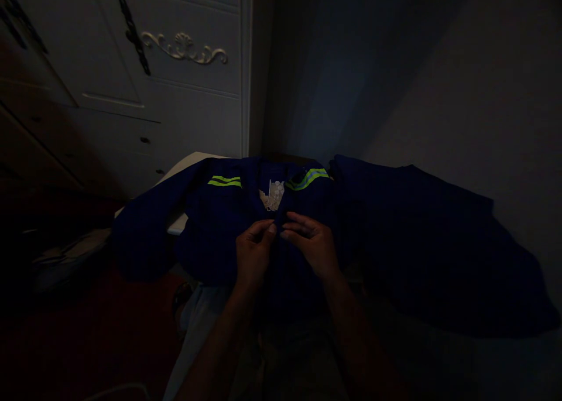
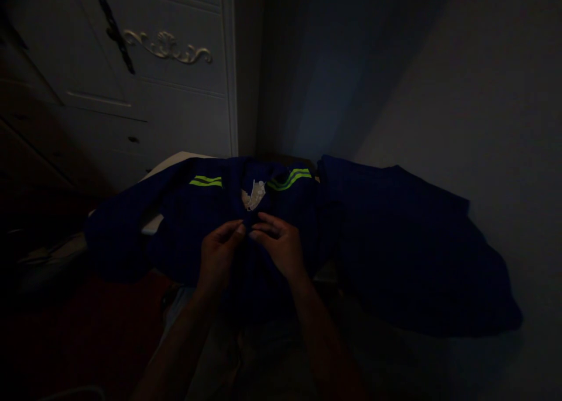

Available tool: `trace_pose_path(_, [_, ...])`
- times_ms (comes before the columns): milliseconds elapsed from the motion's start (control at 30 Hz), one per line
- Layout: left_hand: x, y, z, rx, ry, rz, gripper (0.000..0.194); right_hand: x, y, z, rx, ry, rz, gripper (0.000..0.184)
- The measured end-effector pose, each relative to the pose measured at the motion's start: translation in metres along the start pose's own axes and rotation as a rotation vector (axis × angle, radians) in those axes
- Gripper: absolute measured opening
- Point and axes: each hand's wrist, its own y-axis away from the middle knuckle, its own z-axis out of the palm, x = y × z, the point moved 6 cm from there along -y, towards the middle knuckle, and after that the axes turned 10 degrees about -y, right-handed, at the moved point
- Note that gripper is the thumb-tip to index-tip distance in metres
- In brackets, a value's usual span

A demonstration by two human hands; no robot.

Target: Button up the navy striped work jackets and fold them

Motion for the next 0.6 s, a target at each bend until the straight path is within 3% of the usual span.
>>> trace_pose_path(133, [-0.013, -0.001, 0.006, -0.082, 0.231, -0.259, 0.04, 0.002, -0.001, 0.001, -0.001, -0.048, 0.035, 0.058])
trace_pose_path(233, [-0.014, -0.002, 0.007, -0.118, 0.291, -0.322, 0.042, 0.004, -0.002, 0.003, 0.001, -0.071, 0.044, 0.053])
trace_pose_path(367, [-0.013, -0.002, 0.003, -0.095, 0.228, -0.311, 0.04, 0.006, -0.003, 0.003, 0.007, -0.059, 0.042, 0.051])
trace_pose_path(600, [0.0, 0.006, 0.004, -0.012, 0.033, -0.154, 0.031, 0.006, -0.003, -0.003, 0.077, -0.064, -0.009, 0.054])
